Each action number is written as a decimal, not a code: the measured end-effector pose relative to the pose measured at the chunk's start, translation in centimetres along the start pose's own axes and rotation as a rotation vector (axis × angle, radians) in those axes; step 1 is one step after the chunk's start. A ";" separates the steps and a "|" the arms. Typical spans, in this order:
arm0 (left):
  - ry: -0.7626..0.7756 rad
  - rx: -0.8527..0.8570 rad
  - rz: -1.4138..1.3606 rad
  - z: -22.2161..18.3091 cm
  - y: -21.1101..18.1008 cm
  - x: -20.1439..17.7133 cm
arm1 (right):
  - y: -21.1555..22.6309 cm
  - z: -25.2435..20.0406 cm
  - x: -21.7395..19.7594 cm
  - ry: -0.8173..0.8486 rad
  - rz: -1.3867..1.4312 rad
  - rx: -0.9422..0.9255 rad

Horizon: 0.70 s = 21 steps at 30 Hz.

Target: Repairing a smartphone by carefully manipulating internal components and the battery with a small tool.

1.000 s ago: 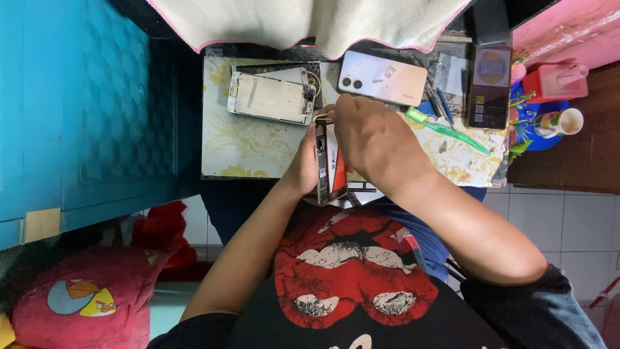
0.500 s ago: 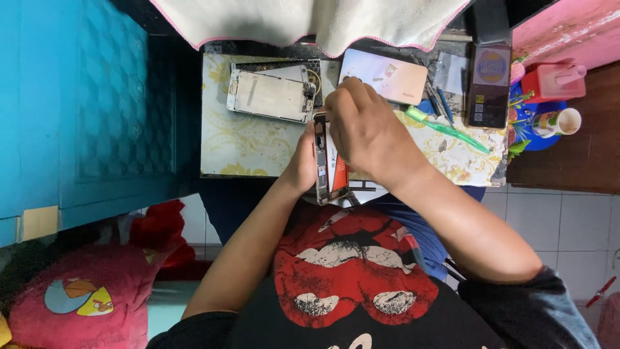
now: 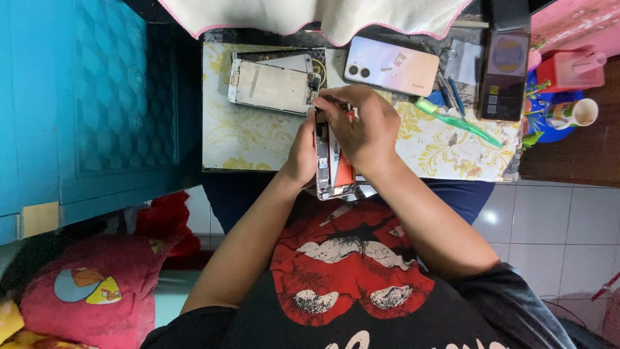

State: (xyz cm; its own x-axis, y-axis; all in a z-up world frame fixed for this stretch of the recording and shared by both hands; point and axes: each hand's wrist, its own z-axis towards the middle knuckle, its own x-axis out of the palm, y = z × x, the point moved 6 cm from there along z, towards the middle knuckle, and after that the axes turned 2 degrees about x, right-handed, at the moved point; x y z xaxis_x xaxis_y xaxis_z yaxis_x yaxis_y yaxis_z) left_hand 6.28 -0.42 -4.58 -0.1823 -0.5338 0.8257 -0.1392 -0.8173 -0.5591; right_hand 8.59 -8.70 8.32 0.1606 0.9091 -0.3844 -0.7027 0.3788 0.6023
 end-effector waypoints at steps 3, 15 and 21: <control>-0.019 -0.011 -0.040 0.1 -0.1 -0.9 | -0.1 0.0 0.5 -0.053 0.058 -0.060; -0.218 -0.086 -0.062 0.7 -1.9 1.9 | -2.2 -0.2 0.7 -0.095 0.314 0.018; -0.189 -0.097 -0.092 0.1 1.0 -1.2 | -2.5 -0.1 0.4 -0.120 0.363 0.001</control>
State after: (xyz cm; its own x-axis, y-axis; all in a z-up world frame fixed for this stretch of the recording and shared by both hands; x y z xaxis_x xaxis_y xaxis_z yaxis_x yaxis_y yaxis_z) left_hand 6.50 -0.61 -6.12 0.0200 -0.4964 0.8679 -0.2415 -0.8447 -0.4776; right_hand 10.32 -9.25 6.61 -0.0182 0.9979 -0.0615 -0.7279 0.0289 0.6851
